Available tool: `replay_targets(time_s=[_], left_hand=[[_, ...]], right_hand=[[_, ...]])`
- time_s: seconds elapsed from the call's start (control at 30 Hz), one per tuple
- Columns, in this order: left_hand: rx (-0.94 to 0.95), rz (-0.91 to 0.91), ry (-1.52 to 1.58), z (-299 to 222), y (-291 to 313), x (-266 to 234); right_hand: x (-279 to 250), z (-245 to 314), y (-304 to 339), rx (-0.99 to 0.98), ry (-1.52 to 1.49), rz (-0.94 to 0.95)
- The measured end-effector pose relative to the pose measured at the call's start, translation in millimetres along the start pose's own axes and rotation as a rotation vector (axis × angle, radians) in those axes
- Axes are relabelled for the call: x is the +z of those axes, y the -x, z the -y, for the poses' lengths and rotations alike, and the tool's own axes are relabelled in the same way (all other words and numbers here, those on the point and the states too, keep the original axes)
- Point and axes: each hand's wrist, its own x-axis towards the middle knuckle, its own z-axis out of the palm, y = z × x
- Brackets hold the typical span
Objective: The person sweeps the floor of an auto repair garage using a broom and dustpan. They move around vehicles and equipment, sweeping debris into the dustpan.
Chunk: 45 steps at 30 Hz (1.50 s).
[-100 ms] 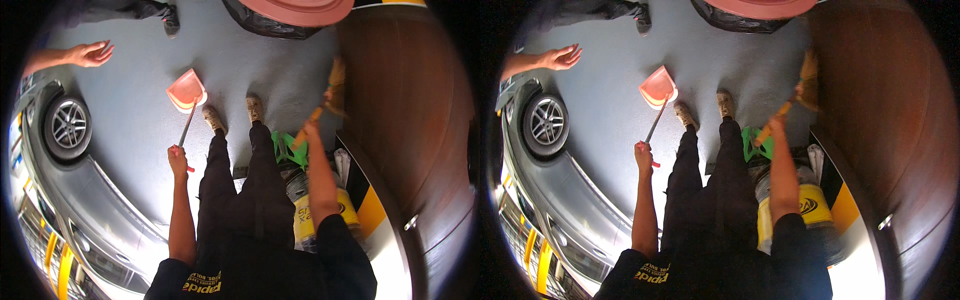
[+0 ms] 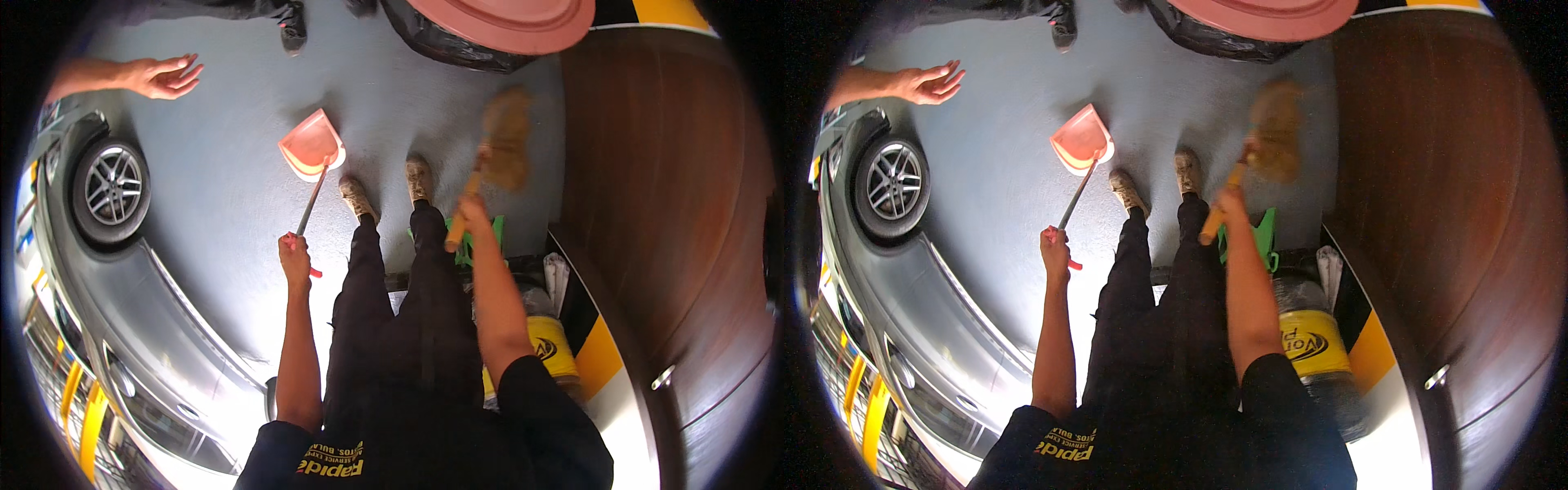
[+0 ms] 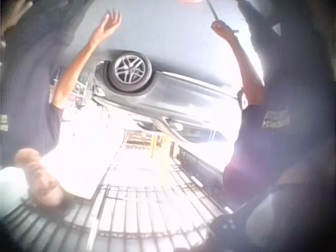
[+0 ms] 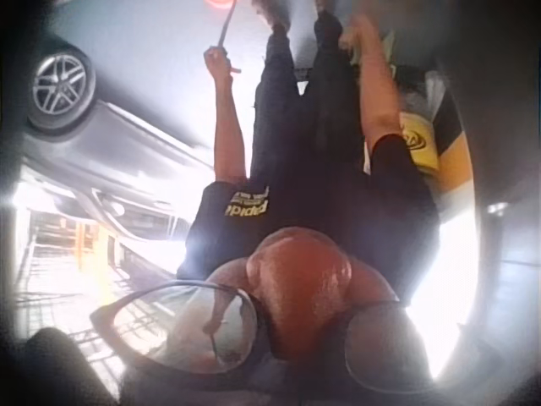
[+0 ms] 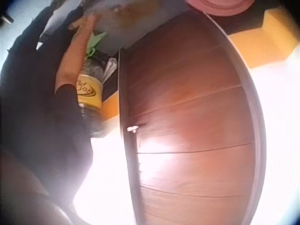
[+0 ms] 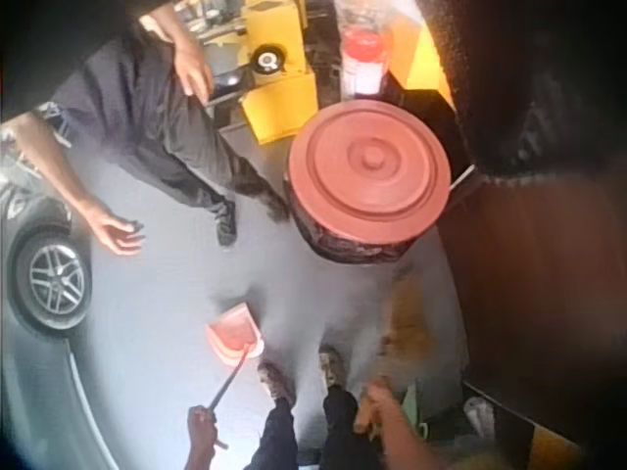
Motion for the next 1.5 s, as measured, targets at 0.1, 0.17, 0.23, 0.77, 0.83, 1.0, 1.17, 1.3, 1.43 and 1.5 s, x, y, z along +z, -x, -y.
replay_targets(time_s=[0.1, 0.17, 0.23, 0.77, 0.83, 1.0, 1.17, 1.3, 1.43, 1.5], left_hand=[[-0.067, 0.004, 0.009, -8.2, 1.7, 2.0], [-0.044, -0.057, 0.039, -12.7, -17.8, -11.6], [-0.065, -0.096, 0.055, -8.7, -8.1, -11.2], [-0.168, -0.190, 0.105, 18.8, -10.8, -62.6], [-0.161, -0.207, 0.134, 24.7, -14.9, -56.8], [-0.245, -0.222, 0.120, 28.0, -5.7, -52.3], [-0.377, -0.265, 0.264, 71.3, 47.8, -56.2], [-0.435, -0.305, 0.257, 94.1, 88.9, -54.3], [-0.426, -0.375, 0.257, 68.3, 94.7, -46.8], [-0.427, -0.372, 0.281, 77.4, 85.9, -51.5]], right_hand=[[92.5, 6.1, 33.0, 0.057, -0.055, 0.168], [164.0, 41.4, 55.0, 0.084, 0.046, 0.318], [178.5, 54.7, 72.0, 0.133, 0.084, 0.395], [-100.9, 150.8, 258.3, -0.037, 0.842, -0.277], [-125.1, 143.6, 202.8, -0.050, 0.884, -0.229], [-5.8, 97.2, 98.9, -0.062, 0.549, 0.053], [226.5, 61.1, 62.4, 0.201, 0.506, 0.600], [354.5, 104.6, 74.3, 0.220, 0.445, 0.648], [403.7, 170.6, 87.7, 0.072, 0.534, 0.708], [398.6, 187.2, 114.4, -0.054, 0.650, 0.734]])
